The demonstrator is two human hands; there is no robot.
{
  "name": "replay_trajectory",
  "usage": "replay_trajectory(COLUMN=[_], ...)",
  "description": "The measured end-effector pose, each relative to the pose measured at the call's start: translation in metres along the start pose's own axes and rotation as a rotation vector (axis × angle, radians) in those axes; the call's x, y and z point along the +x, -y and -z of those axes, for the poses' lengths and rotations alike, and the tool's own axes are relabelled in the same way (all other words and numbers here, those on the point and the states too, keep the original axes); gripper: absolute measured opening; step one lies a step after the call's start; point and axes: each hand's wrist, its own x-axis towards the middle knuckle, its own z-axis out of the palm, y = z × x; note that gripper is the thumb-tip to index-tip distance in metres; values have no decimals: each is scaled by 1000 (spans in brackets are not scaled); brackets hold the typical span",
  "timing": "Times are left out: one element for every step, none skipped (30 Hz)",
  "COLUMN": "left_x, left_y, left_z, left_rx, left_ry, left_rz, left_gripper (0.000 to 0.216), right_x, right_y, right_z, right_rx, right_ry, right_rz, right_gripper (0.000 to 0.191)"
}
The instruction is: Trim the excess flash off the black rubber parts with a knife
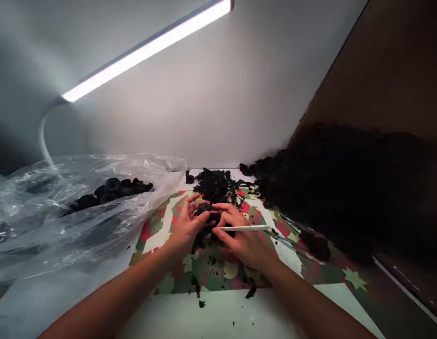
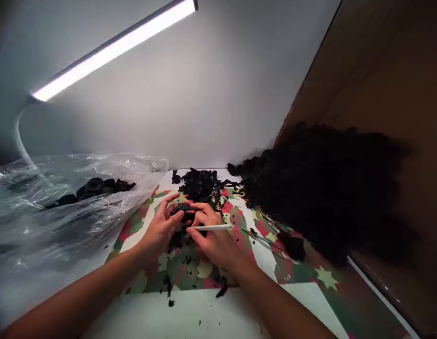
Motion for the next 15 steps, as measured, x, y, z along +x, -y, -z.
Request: replay_trajectory(left_x=[1, 2, 3, 4, 5, 6, 7, 8, 9, 11, 13, 15, 16, 17, 18], left_y=[-1, -1, -2, -2, -2, -2, -2, -1, -1, 0, 0, 0, 1, 1, 1], left_z=[0, 1, 2, 3, 5, 7, 9, 11, 12, 13, 13, 12, 10, 9, 8], left_rx=[18, 35, 52, 70, 86, 99, 108, 117, 127, 139, 153, 177, 208, 247, 294], left_ry=[-11, -17, -21, -25, -22, -12, 6, 25, 43, 59, 71, 79, 83, 86, 90], left_rz=[6, 14, 24, 36, 51, 69, 88, 102, 110, 110, 104, 98, 90, 88, 89], left_gripper=[64, 65, 67, 70, 74, 78, 82, 87, 91, 94, 96, 97, 98, 98, 98], right_x=[1, 1, 2, 2, 2, 2, 3, 4, 5, 7, 9, 11, 13, 14, 14], right_y=[-2, -4, -6, -7, -8, -8, -9, -10, -12, -14, -16, -18, -20, -21, -21], right_z=[-2, -4, -5, -5, -4, -3, -1, 1, 4, 6, 8, 9, 9, 10, 9], right_rx=[-2, -10, -23, -43, -69, -96, -120, -141, -162, -188, -220, -261, -311, -366, -424], right_ry=[-11, -17, -18, -14, -2, 9, 14, 12, 6, -3, -12, -18, -19, -20, -19], right_rz=[1, -1, -5, -11, -19, -28, -34, -38, -41, -41, -39, -33, -25, -15, -13], right_gripper=[21, 21, 20, 19, 17, 16, 16, 16, 17, 18, 17, 16, 13, 11, 8])
